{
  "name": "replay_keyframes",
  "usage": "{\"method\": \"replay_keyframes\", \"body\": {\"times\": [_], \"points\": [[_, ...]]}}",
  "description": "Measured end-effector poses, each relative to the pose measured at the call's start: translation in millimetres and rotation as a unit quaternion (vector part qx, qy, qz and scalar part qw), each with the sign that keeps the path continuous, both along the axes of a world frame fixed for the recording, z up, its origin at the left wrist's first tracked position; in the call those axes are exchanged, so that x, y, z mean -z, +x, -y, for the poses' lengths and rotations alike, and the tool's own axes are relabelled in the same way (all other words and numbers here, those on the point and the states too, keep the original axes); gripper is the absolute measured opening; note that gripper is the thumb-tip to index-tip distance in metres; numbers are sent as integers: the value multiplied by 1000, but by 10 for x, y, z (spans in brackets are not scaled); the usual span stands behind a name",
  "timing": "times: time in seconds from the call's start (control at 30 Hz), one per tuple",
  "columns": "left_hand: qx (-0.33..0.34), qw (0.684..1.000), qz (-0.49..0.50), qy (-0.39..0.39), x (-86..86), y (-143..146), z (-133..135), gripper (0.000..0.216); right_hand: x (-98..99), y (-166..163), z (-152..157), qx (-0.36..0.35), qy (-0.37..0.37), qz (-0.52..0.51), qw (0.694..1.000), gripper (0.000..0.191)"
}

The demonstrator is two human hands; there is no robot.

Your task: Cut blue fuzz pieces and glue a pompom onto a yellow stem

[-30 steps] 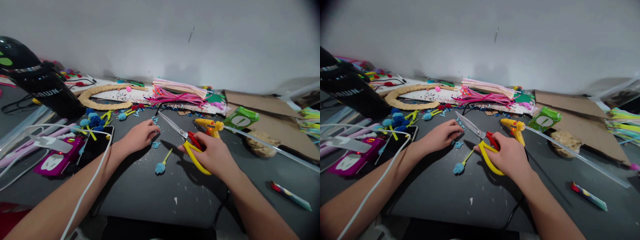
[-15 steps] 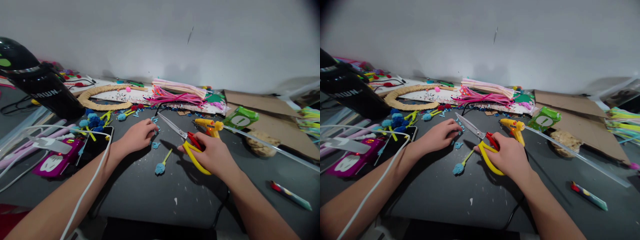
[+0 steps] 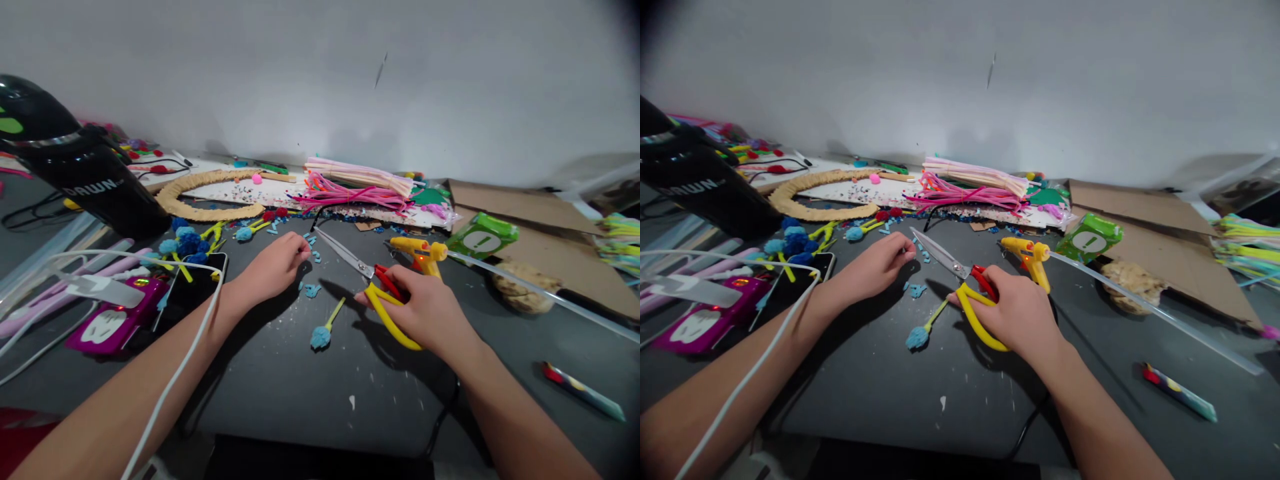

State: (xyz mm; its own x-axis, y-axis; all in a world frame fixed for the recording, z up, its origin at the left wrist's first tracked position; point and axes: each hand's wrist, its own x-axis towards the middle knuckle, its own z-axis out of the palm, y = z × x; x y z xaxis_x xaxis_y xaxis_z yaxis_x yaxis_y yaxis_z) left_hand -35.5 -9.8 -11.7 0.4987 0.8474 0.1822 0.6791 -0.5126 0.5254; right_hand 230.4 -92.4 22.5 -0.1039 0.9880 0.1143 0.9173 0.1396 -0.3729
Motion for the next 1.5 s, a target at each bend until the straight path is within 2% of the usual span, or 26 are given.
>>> {"method": "replay_keyframes", "body": {"times": [0.17,0.33,0.47,0.6,0.73,0.93,1.2,1.33,1.5], "points": [[-71,991,107,-33,-49,-2,1,19,3,2,4,1,1,0,1000,51],[-68,982,175,-36,-54,6,-10,27,19,1,-5,-2,10,4,1000,52],[-69,976,196,-70,-73,22,-8,23,31,8,-11,1,6,12,1000,52],[-85,951,259,-145,-110,57,-1,22,31,10,-12,-2,11,15,1000,52],[-92,917,330,-203,-146,74,-4,29,31,10,-8,-2,9,6,1000,52],[-105,933,318,-129,-215,50,17,27,40,10,-18,8,-2,8,1000,50],[-110,944,283,-132,-240,54,32,32,52,19,-19,11,-2,11,1000,49],[-119,958,239,-104,-254,59,44,33,37,-1,-4,13,-7,12,1000,48],[-119,963,234,-69,-238,47,47,34,44,-10,-11,16,-17,10,1000,48]]}}
